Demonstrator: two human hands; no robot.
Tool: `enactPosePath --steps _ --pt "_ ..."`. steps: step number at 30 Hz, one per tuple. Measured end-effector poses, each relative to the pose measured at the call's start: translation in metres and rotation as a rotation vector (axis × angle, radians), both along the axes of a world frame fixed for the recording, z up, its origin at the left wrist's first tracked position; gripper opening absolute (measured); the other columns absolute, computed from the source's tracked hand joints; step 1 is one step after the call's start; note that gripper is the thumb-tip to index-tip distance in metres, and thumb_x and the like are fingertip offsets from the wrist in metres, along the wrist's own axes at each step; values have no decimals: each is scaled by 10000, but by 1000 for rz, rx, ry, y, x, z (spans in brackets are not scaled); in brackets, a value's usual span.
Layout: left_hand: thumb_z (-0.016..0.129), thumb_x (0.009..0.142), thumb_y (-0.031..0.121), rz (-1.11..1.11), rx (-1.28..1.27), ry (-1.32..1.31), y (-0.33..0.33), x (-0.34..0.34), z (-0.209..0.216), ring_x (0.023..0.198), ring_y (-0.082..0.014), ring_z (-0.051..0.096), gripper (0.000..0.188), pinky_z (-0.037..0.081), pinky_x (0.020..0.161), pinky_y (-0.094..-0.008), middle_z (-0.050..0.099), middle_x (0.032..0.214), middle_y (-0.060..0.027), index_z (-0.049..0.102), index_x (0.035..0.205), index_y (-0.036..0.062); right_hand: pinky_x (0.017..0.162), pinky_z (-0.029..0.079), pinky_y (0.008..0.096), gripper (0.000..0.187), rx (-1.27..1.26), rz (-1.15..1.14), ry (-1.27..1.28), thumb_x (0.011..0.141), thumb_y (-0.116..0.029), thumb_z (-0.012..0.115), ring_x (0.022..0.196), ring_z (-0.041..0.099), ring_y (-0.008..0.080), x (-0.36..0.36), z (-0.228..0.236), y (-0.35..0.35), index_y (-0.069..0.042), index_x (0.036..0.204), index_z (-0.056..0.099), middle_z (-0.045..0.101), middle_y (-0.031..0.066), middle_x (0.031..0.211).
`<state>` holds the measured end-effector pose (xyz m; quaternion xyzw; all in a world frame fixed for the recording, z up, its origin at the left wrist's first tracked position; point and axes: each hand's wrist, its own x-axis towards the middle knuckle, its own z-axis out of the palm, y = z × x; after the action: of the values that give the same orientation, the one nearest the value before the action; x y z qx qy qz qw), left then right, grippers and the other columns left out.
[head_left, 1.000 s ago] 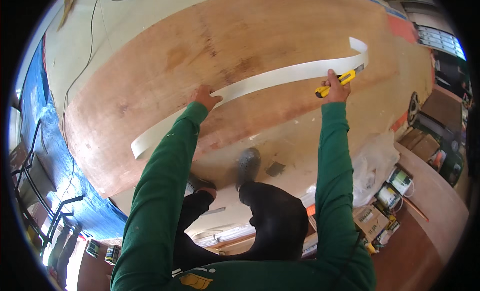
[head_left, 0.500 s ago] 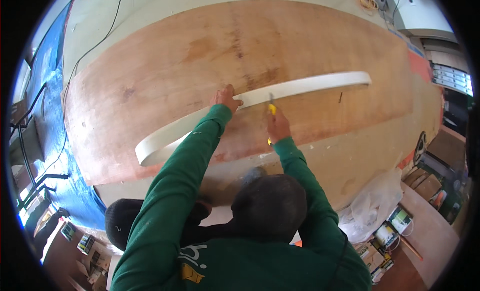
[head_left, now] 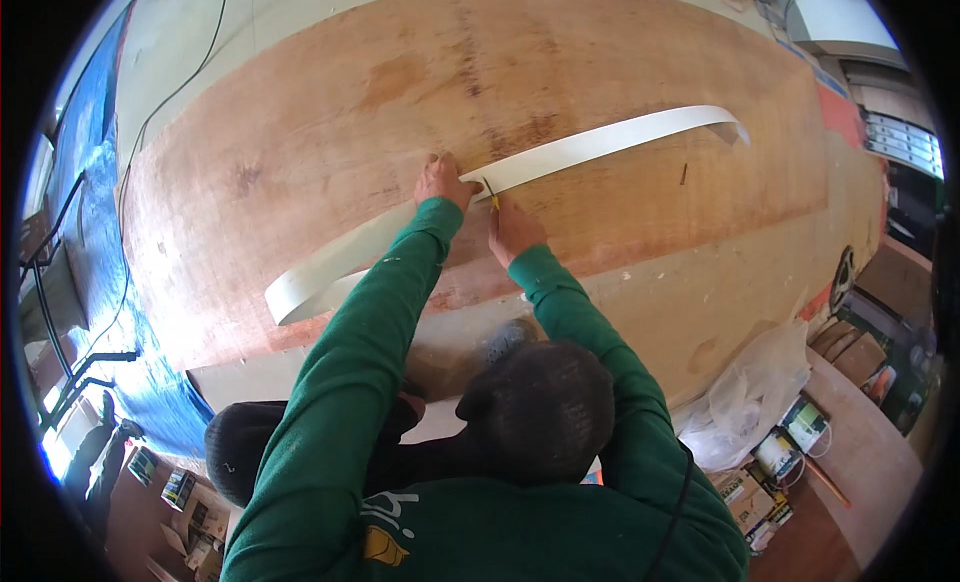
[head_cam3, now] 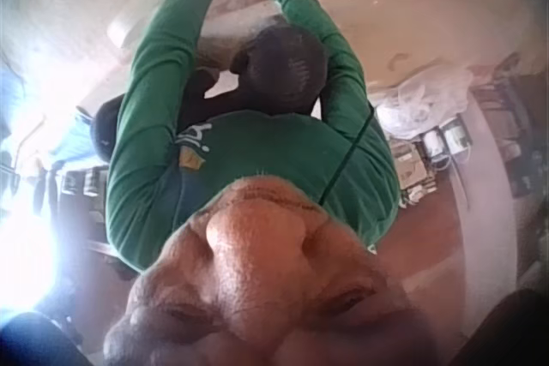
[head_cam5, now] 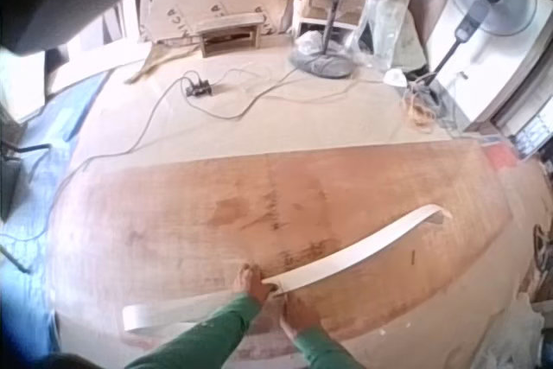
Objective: The person trims a white laminate strip with a utility knife and then sands the edge of a white board using a sanding block.
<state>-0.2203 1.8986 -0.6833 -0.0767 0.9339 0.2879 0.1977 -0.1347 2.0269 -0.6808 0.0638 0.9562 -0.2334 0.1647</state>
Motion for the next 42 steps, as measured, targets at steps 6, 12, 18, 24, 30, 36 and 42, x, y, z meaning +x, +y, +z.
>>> enactPosePath --steps 6,12,18,24,30,36,42 --pt "876 553 270 -8 95 35 -7 -2 -9 904 -337 587 397 479 758 -417 604 876 -154 607 735 42 657 478 549 213 32 -4 -120 958 -288 421 754 618 424 -20 9 -3 -78 987 441 629 178 859" --pt "879 545 252 -18 113 -11 -5 -7 -4 851 -327 598 373 485 745 -406 615 843 -160 602 681 43 659 472 553 217 32 49 -93 960 -288 419 759 618 423 -22 3 1 -74 979 450 636 184 866" --pt "871 550 238 -19 119 -16 -8 -7 -9 847 -324 595 351 484 745 -406 608 842 -156 603 672 47 664 479 546 155 53 62 -109 940 -221 431 751 626 417 -25 8 -2 -75 983 459 644 187 858" --pt "842 605 221 -24 124 -26 -7 -7 -8 887 -349 609 291 485 748 -427 626 900 -163 618 688 55 670 454 559 212 38 59 -125 958 -273 419 754 613 431 -23 7 -2 -63 955 454 647 204 798" --pt "832 612 210 -8 139 -7 -7 -7 -13 880 -351 608 276 484 748 -422 621 910 -166 621 694 52 660 456 559 190 38 64 -167 949 -249 432 750 622 427 -28 11 -1 -60 958 452 639 216 753" --pt "820 624 191 -16 140 6 -9 -6 -11 884 -352 608 252 485 752 -422 619 914 -173 635 718 47 670 466 553 167 39 83 -230 920 -213 475 759 630 421 -34 17 -2 -56 969 449 642 224 772" --pt "817 626 181 9 182 -26 -11 -6 -10 877 -351 609 259 485 751 -421 627 885 -178 646 756 35 677 472 559 159 43 68 -228 901 -195 485 772 634 421 -34 19 -1 -54 966 449 646 219 781"
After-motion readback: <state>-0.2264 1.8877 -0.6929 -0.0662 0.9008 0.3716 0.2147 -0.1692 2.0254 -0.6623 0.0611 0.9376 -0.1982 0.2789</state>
